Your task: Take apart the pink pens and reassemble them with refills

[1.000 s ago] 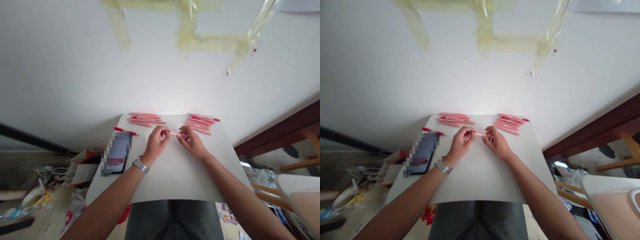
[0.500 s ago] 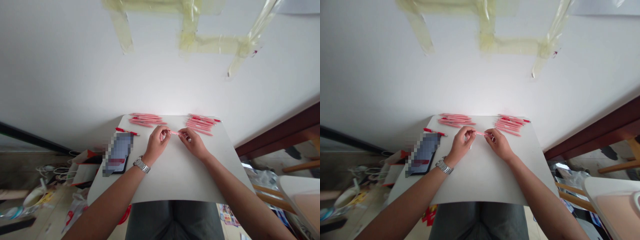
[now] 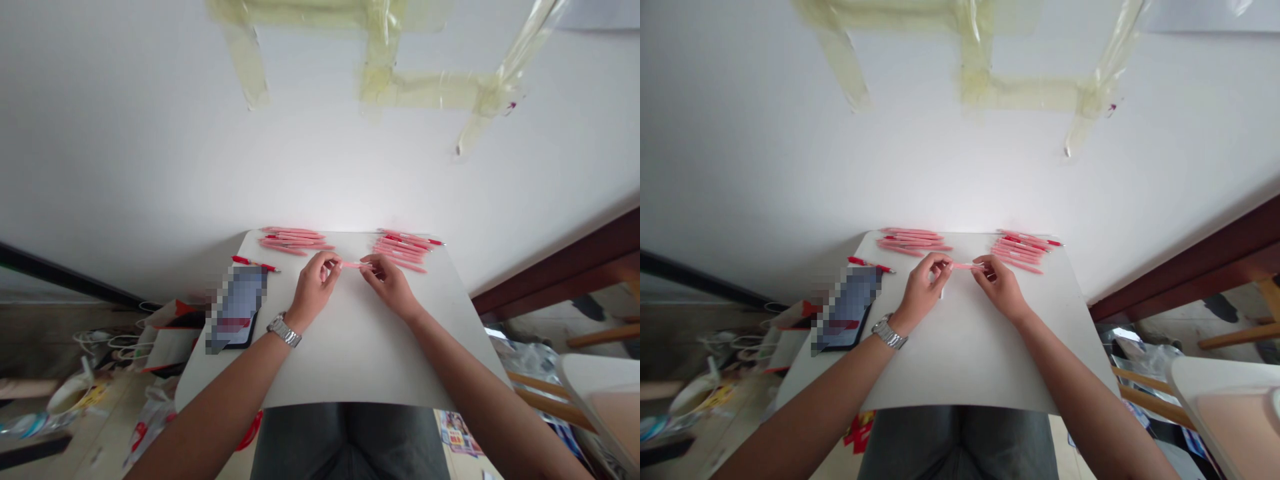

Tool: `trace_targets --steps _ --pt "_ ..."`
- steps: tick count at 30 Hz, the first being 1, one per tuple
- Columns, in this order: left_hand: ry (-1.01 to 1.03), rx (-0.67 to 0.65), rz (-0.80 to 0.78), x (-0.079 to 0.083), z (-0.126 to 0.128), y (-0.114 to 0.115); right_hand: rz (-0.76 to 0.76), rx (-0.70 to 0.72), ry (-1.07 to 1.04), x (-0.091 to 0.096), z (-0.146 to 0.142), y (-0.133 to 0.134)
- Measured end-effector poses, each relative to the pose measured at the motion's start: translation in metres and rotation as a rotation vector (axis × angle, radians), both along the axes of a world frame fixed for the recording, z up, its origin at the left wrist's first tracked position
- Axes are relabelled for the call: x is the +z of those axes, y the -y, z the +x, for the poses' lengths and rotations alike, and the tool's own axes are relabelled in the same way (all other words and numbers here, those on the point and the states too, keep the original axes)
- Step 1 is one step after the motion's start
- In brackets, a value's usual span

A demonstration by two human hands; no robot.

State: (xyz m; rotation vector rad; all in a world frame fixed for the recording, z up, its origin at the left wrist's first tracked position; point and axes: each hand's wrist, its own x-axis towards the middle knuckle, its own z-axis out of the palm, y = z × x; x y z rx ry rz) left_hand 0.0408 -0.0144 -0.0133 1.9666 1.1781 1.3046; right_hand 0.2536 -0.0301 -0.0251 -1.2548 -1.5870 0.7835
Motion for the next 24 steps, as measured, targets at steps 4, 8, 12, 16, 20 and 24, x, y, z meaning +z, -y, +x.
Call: trace_targets --steps 4,8,12,16,20,24 --pt "-0.004 -0.006 -0.001 -0.0002 -0.0008 -0.0007 -0.09 0.025 -0.182 -0.0013 0.0011 -0.0038" --pt "-0.008 -0.016 -0.009 -0.0005 -0.0011 -0.001 -0.16 0.049 -0.366 -0.0028 0.0011 -0.0053" --pt "-0.01 -0.04 -0.024 -0.0002 -0.0006 -0.0008 -0.208 0.081 -0.465 -0.0017 0.0008 -0.0039" --pt "-0.04 -0.057 -0.021 0.0004 -0.0004 -0.0009 -0.25 0.082 -0.503 0.0022 0.0 -0.0026" --pt "-0.089 -0.063 0.007 0.0004 -0.0007 -0.0012 -0.259 0.09 -0.543 0.003 -0.0007 -0.0031" --pt "-0.117 -0.058 0.026 -0.0006 -0.0012 -0.0019 -0.256 0.094 -0.533 0.0005 -0.0004 -0.0042"
